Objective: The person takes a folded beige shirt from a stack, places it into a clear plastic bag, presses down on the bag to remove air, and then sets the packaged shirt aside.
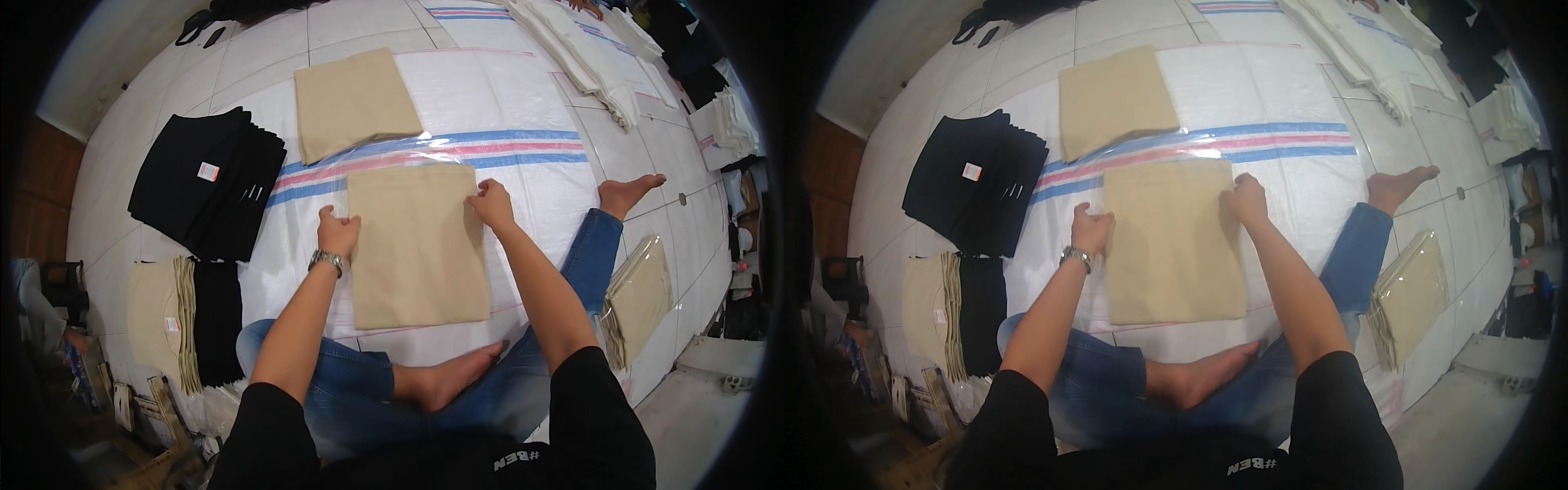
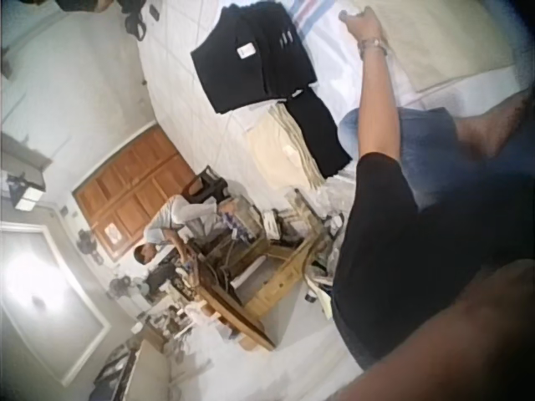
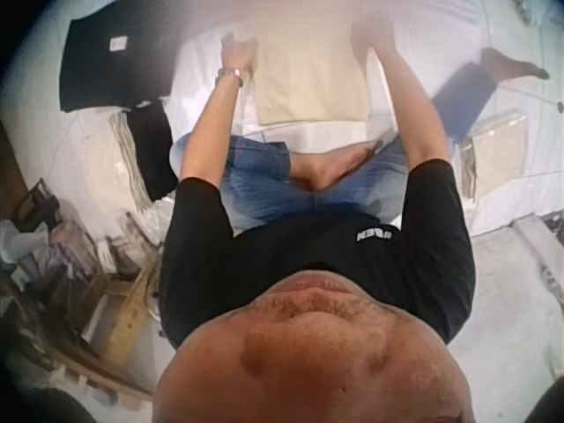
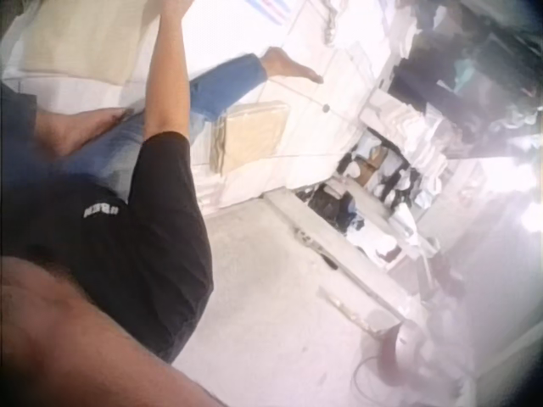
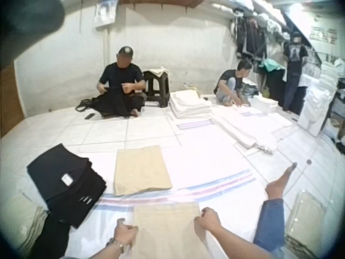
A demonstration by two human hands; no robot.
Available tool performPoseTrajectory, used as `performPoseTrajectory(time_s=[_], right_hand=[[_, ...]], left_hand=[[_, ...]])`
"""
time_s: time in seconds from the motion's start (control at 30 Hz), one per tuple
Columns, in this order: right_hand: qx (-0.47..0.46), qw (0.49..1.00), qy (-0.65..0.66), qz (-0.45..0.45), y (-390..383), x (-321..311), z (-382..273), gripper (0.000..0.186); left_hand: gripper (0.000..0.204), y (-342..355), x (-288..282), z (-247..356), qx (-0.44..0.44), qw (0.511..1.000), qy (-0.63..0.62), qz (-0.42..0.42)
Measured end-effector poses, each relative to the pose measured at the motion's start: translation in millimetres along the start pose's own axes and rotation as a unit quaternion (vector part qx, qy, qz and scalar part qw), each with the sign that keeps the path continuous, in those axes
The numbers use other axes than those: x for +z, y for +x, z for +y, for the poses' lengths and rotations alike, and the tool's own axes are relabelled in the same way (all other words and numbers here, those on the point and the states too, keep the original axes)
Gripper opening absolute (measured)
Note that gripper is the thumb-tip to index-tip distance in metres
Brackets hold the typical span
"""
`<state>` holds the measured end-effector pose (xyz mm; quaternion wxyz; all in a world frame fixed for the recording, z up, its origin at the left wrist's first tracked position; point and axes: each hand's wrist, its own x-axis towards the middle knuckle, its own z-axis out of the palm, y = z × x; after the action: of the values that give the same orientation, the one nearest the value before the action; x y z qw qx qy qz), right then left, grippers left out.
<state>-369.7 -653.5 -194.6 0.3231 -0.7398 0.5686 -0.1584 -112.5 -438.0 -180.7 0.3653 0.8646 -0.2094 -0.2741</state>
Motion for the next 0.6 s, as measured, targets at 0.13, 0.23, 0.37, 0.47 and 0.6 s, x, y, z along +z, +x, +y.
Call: performPoseTrajectory(time_s=[0.13, 0.23, 0.37, 0.47, 0.6], right_hand=[[0.131, 0.991, 0.027, 0.020, 23.5, 17.3, -17.7, 0.046], [0.193, 0.979, 0.060, 0.004, 32.7, 27.0, -8.9, 0.043], [0.168, 0.984, 0.048, -0.032, 33.3, 31.1, -3.9, 0.038], [0.073, 0.996, -0.044, -0.023, 13.9, 11.2, -27.3, 0.031], [-0.031, 0.983, -0.163, 0.079, -15.4, -3.1, -43.9, 0.021]], left_hand=[[0.074, 47.2, 12.1, 26.7, -0.010, 1.000, 0.004, 0.017], [0.064, 73.7, 23.3, 31.8, 0.000, 1.000, 0.017, -0.009], [0.050, 88.6, 27.7, 27.5, 0.038, 0.997, 0.008, -0.063], [0.042, 69.5, 21.8, 40.7, 0.112, 0.992, 0.010, -0.050], [0.036, 32.2, 8.8, 68.2, 0.211, 0.975, 0.073, -0.017]])
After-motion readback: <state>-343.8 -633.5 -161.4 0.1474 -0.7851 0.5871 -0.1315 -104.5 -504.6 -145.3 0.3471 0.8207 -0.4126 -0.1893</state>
